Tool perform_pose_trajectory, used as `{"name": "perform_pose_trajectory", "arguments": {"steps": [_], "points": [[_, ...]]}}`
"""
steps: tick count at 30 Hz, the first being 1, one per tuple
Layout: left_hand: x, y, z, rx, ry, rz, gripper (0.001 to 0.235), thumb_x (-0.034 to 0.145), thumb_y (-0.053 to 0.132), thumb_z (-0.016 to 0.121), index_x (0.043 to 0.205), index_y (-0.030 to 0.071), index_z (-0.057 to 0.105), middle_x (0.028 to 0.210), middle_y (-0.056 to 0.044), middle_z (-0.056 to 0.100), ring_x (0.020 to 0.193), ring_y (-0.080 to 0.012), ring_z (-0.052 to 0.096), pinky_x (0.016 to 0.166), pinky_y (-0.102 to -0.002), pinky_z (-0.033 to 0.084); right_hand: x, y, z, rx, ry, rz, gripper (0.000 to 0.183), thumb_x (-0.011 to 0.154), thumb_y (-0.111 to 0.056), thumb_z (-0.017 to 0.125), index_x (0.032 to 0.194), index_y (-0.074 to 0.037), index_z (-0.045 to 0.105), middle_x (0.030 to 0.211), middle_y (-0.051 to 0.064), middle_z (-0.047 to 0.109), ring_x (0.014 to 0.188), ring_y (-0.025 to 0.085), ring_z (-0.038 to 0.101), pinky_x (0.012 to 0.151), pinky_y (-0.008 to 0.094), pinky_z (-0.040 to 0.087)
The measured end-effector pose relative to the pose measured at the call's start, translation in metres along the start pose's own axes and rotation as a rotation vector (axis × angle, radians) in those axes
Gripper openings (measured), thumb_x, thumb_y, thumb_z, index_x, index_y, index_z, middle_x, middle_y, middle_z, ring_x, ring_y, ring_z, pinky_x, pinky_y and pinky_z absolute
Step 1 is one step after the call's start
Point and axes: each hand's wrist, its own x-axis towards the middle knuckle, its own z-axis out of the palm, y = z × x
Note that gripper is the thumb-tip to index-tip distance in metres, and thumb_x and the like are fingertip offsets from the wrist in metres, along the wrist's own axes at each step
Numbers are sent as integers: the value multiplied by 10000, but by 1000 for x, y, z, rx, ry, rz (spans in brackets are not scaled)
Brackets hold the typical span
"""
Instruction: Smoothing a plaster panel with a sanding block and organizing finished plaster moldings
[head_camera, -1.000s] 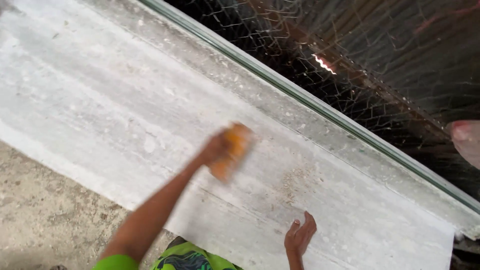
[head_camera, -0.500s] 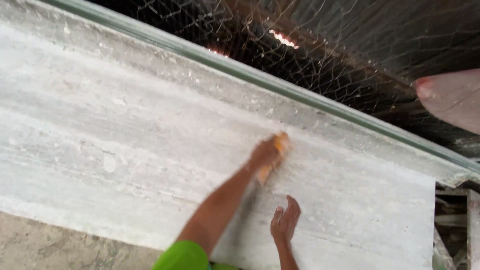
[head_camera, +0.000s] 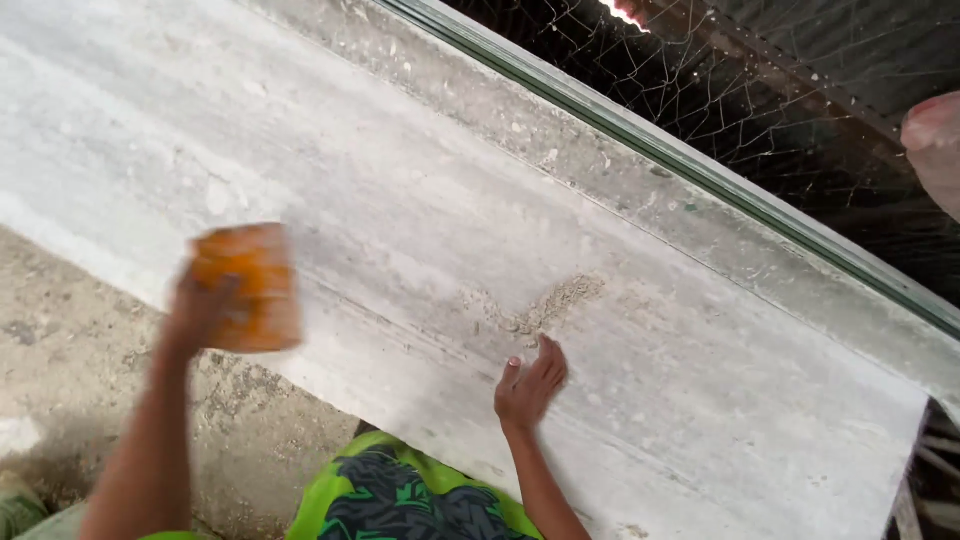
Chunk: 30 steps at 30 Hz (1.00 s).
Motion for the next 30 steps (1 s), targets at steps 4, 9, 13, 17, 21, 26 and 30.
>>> {"name": "perform_pose_trajectory", "arguments": {"steps": [4,9,13,17,21,26,30], "points": [[-77,35,213,-213,-181,16,593,888,333,752,1389,47,610,1106,-289,700,992,-526,684,826,-649,557,-18,32,9,289,9,37,538,1062,-392,356,1441,-31,480,1387,181,464,1331,387,443,1179,507,269],[-154,118,419,159,-281,249,645,975,390,575,1545,152,388,996,-270,714,937,-465,739,820,-592,607,-43,126,-45,550,97,94,501,1121,-370,348,1475,-24,425,1423,205,417,1356,369,390,1183,483,214],[-176,129,365,158,-421,185,544,922,443,546,1438,282,485,1053,-118,735,934,-340,724,799,-495,570,-56,197,-136,347,146,137,519,1125,-359,344,1482,17,373,1458,228,393,1374,380,381,1188,493,257],[-167,73,218,-151,-216,219,487,960,468,583,1325,145,605,1173,-51,697,1039,-180,638,827,-398,542,-71,238,-202,243,188,270,647,1106,-515,358,1474,16,343,1439,231,413,1310,374,457,1125,544,388],[-207,91,77,-32,-79,49,221,1020,343,546,1008,127,596,852,10,600,750,-137,571,571,-300,490,-104,257,-225,205,129,342,450,1101,-309,392,1446,-20,374,1482,210,369,1364,430,408,1189,589,302],[-216,-21,78,278,-93,13,186,1091,249,523,1068,93,623,880,-34,628,773,-149,580,644,-289,526,-101,239,-202,305,22,292,555,1090,-388,409,1452,32,407,1436,257,413,1350,400,432,1135,547,375],[-292,68,258,-825,-800,-42,650,1073,416,294,1627,84,214,1690,-103,298,1530,-215,328,1243,-381,292,-60,197,-180,317,-58,155,580,1095,-454,379,1432,15,439,1427,192,438,1356,335,442,1158,496,377]]}}
